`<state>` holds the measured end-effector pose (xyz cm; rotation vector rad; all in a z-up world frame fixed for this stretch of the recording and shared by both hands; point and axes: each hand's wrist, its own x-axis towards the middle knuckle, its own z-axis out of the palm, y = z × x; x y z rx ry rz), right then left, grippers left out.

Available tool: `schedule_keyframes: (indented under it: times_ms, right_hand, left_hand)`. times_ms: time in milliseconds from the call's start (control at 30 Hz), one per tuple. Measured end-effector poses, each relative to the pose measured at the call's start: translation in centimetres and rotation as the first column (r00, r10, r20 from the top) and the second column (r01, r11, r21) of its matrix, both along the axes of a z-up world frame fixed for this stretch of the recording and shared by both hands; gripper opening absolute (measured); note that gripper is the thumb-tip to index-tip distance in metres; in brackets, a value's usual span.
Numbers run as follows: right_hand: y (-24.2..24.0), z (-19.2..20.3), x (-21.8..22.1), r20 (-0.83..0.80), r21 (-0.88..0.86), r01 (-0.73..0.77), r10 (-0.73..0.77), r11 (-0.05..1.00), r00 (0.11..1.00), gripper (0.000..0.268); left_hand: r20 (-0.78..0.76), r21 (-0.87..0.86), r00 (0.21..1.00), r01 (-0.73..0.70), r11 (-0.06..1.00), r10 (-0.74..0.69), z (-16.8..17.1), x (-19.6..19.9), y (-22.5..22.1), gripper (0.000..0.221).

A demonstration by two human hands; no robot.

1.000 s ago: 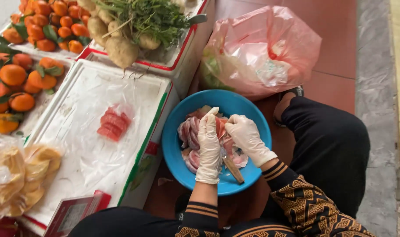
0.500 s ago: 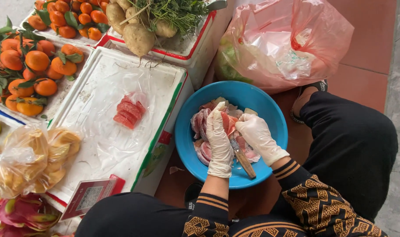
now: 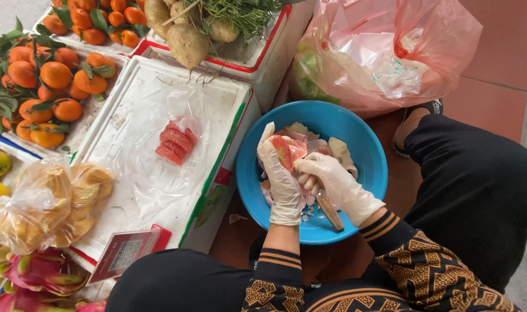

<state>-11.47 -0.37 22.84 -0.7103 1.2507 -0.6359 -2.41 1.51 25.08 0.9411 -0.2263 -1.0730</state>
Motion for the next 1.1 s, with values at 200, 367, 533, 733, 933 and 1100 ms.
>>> schedule_keyframes:
  times_ms: [200, 367, 533, 733, 933, 1100]
  right_hand:
    - [0.0, 0.6, 0.9, -0.034, -0.028, 0.037, -0.038, 0.999, 0.999, 0.025]
    - [-0.5, -3.0, 0.1, -0.037, -0.041, 0.078, -0.079, 0.996, 0.996, 0.021]
    - [-0.9, -2.0, -0.3, -0.389, -0.318, -0.031, -0.101, 0.948, 0.916, 0.008]
    - [-2.1, -2.6, -1.8, -0.162, -0.211, -0.019, -0.016, 0.977, 0.987, 0.021]
    - [-1.3, 0.2, -1.3, -0.115, -0.235, -0.005, -0.022, 0.972, 0.993, 0.008]
    - [-0.9, -1.7, -2.2, -0.446, -0.465, -0.173, -0.060, 0.868, 0.893, 0.009]
  left_hand:
    - [0.318, 0.029, 0.947, 0.025, 0.999, -0.033, -5.3, 0.1, -1.4, 0.043]
    - [0.075, 0.025, 0.997, -0.033, 0.999, 0.032, -3.1, -0.2, -1.3, 0.040]
    - [-0.338, 0.116, 0.935, -0.069, 0.991, 0.105, 0.1, -0.5, -2.0, 0.037]
    - [-0.548, 0.278, 0.799, -0.107, 0.955, 0.249, 1.6, 0.2, -2.5, 0.029]
    - [-0.526, 0.191, 0.849, 0.067, 0.979, 0.044, -5.2, 1.3, -3.5, 0.029]
    - [-0.298, 0.284, 0.954, 0.114, 0.952, -0.025, -4.1, 0.9, -3.6, 0.017]
